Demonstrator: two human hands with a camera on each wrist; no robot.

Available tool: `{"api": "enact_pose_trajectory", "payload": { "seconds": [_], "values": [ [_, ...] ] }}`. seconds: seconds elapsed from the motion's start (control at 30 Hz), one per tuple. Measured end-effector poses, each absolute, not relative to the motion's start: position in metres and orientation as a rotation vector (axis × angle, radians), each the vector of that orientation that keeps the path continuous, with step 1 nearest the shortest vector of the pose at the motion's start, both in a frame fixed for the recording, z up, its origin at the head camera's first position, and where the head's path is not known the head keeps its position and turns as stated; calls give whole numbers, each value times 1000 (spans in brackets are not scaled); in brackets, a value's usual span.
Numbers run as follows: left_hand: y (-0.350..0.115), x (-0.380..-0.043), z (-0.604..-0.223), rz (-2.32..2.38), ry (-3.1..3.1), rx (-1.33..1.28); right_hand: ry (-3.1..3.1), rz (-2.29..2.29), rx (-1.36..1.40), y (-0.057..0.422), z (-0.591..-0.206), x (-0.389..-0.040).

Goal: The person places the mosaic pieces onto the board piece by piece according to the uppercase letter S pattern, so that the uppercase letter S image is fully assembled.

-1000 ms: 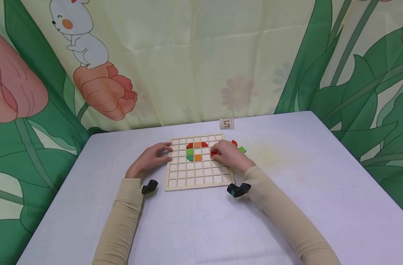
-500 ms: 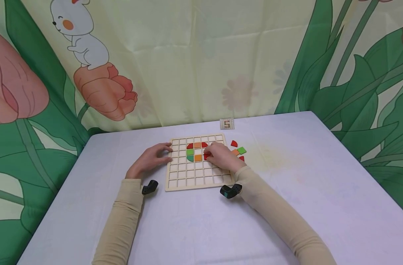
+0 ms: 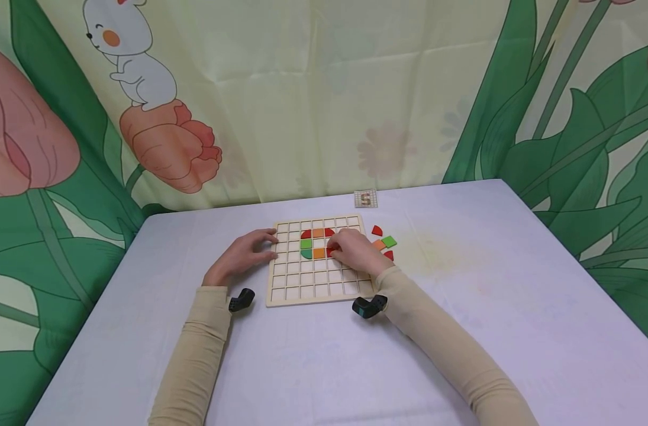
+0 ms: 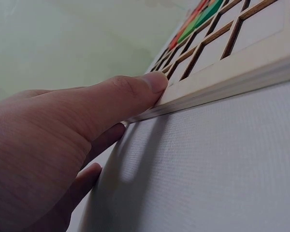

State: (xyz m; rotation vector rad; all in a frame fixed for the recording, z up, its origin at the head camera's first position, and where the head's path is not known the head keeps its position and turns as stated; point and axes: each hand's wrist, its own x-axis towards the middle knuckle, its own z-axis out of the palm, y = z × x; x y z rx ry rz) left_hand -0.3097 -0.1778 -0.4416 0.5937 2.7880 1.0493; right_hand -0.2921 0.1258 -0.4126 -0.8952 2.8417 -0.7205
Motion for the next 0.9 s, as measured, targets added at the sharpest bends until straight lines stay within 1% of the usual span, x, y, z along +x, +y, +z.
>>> {"api": "enact_pose_trajectory", "payload": {
  "seconds": [0.63, 0.77, 0.9],
  "values": [
    [-177, -309, -441, 1030, 2800, 586, 2841, -783, -840, 127, -418, -296],
    [-176, -309, -441, 1036, 2798, 582, 2855, -835, -775, 135, -418, -298],
    [-177, -309, -441, 1033, 2794, 577, 2855, -887, -677, 153, -415, -299]
  ]
}}
